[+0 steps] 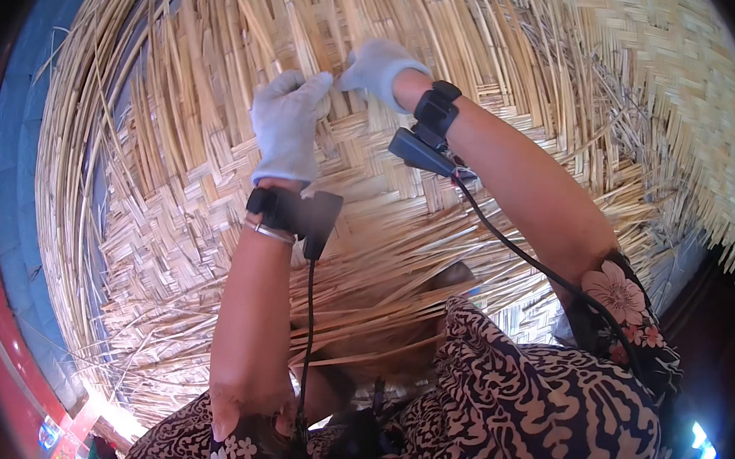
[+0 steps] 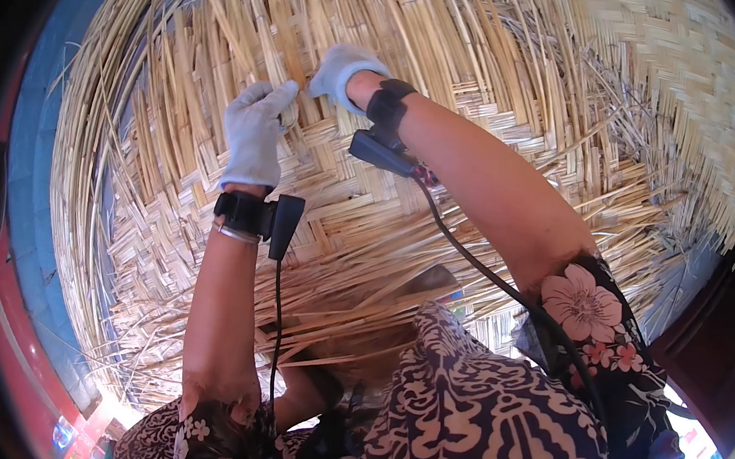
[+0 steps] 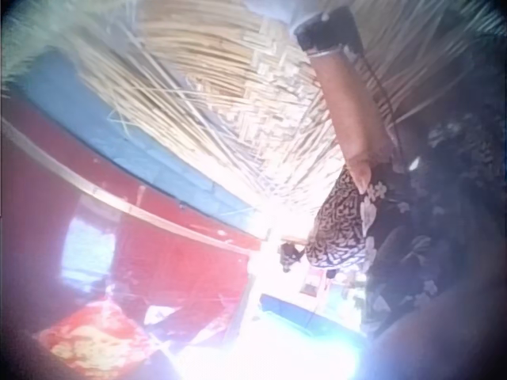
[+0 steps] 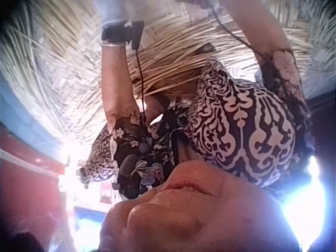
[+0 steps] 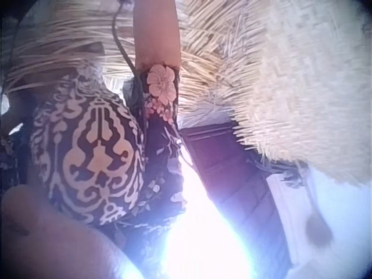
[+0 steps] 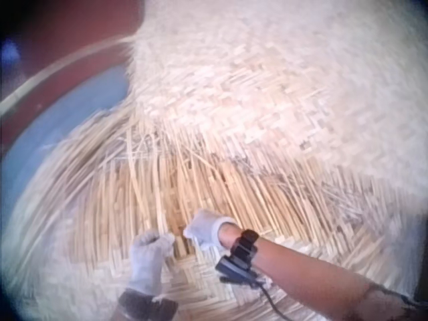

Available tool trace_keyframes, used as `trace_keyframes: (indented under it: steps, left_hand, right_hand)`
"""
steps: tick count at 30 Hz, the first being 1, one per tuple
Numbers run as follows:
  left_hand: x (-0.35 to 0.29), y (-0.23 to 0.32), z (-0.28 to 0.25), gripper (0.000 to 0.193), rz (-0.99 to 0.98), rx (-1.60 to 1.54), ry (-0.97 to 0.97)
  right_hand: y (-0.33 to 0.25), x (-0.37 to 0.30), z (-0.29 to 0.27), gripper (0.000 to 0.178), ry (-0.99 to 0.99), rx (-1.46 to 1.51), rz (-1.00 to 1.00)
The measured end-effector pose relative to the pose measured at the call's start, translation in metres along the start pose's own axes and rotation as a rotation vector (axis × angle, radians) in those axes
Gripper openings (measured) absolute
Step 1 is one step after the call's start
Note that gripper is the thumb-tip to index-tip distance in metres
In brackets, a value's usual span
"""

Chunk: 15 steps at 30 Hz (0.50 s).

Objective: The recorder is weaving thin bamboo strips to create a large circular mat.

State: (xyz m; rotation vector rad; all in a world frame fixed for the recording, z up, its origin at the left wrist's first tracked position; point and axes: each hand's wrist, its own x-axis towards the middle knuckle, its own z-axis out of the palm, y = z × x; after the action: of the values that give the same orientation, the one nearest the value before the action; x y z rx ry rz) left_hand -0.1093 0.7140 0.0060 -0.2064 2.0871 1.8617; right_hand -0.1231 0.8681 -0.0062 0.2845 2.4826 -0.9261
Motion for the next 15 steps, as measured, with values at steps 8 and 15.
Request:
trace_keyframes:
  steps: [8, 15]
  left_hand:
    - [0.042, -0.040, -0.011, 0.013, 0.190, 0.488, -0.289]
    - [0.012, -0.040, -0.001, 0.020, 0.622, 0.626, 0.108]
  right_hand:
    - [0.013, -0.023, 0.011, 0.049, 0.109, 0.272, -0.280]
    - [0.047, -0.064, 0.035, 0.018, 0.707, 1.058, 0.000]
